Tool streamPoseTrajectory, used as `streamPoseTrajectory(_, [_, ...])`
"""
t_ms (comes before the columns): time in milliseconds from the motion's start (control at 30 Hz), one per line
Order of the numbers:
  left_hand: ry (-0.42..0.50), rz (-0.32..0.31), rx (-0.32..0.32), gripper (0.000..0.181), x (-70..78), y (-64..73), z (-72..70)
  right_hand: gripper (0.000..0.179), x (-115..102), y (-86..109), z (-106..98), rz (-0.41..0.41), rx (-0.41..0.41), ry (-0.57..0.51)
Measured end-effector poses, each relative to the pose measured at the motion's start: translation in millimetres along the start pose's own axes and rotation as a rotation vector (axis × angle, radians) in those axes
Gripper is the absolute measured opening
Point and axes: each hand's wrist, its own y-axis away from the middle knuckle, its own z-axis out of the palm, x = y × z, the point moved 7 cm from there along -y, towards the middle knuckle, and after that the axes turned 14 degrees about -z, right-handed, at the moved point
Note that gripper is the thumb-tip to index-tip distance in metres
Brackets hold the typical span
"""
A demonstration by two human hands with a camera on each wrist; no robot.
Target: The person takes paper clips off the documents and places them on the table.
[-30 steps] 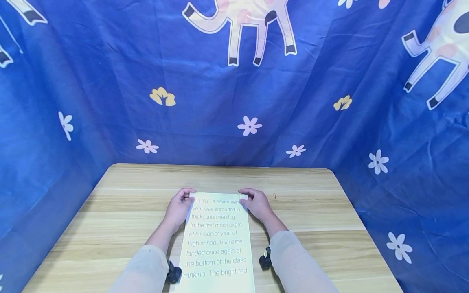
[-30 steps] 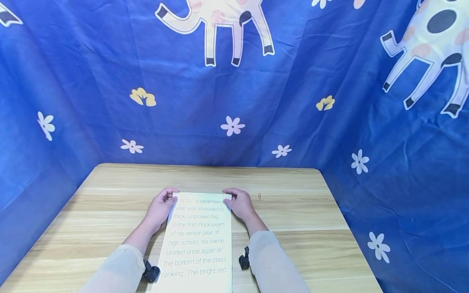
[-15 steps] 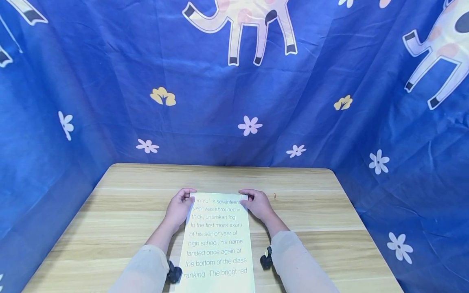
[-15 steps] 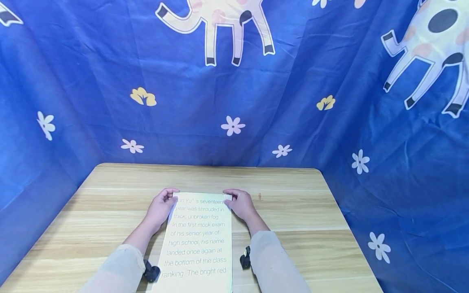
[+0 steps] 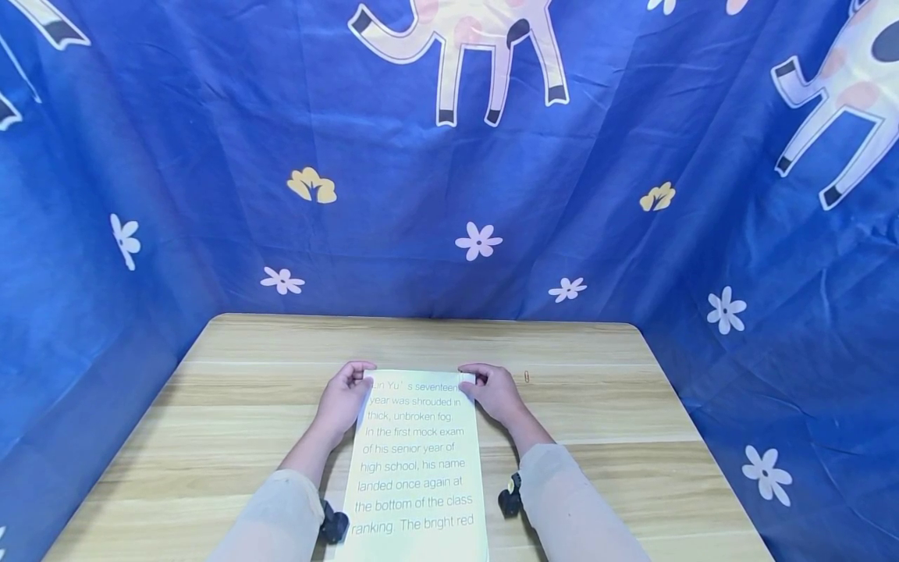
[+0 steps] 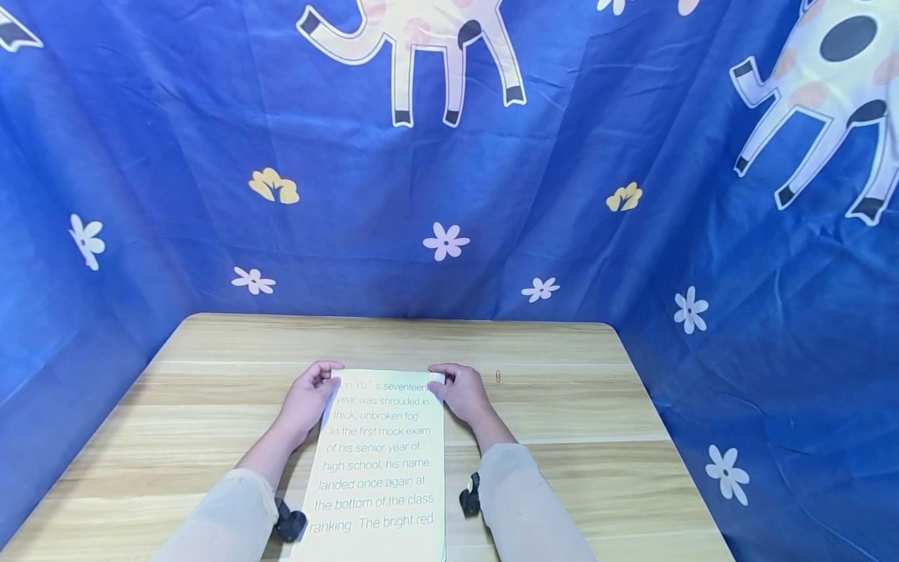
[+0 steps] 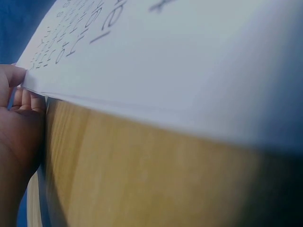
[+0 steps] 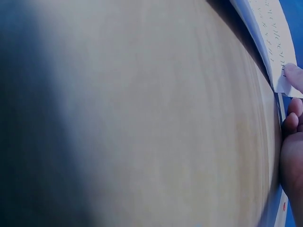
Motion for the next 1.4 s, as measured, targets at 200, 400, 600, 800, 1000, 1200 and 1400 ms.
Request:
streamPoseTrajectory(200, [-0.001, 0.0, 0.001, 0.032, -0.7, 0.2, 0.8, 0.028, 0, 0.5, 1, 0.003, 0.007, -0.009])
streamPoseTrajectory(400, [0.005, 0.003, 0.01, 0.032, 0.1, 0.7, 0.2, 0.03, 2, 0.1, 0, 0.015, 0.031, -0.028])
streamPoseTrajectory(600, [0.014, 0.006, 0.015, 0.032, 1.7, 2.1, 0.4, 0.031, 6, 0.0, -2, 0.036, 0.064, -0.07])
streamPoseTrajectory(800, [0.012, 0.008, 0.014, 0.032, 1.4, 1.3, 0.2, 0.031, 5, 0.8, -5, 0.048, 0.09, -0.112])
streamPoseTrajectory(1000, [0.013, 0.003, 0.012, 0.032, 0.4, -0.7, 0.5, 0.03, 7, 2.0, -5, 0.063, 0.111, -0.17])
streamPoseTrajectory(1200, [0.013, -0.001, 0.006, 0.032, -0.4, -1.2, 0.2, 0.031, 8, 2.3, -6, 0.067, 0.15, -0.255])
streamPoseTrajectory(1400, [0.013, 0.004, 0.004, 0.033, 1.1, -0.4, 0.1, 0.031, 10, 2.0, -7, 0.086, 0.17, -0.294])
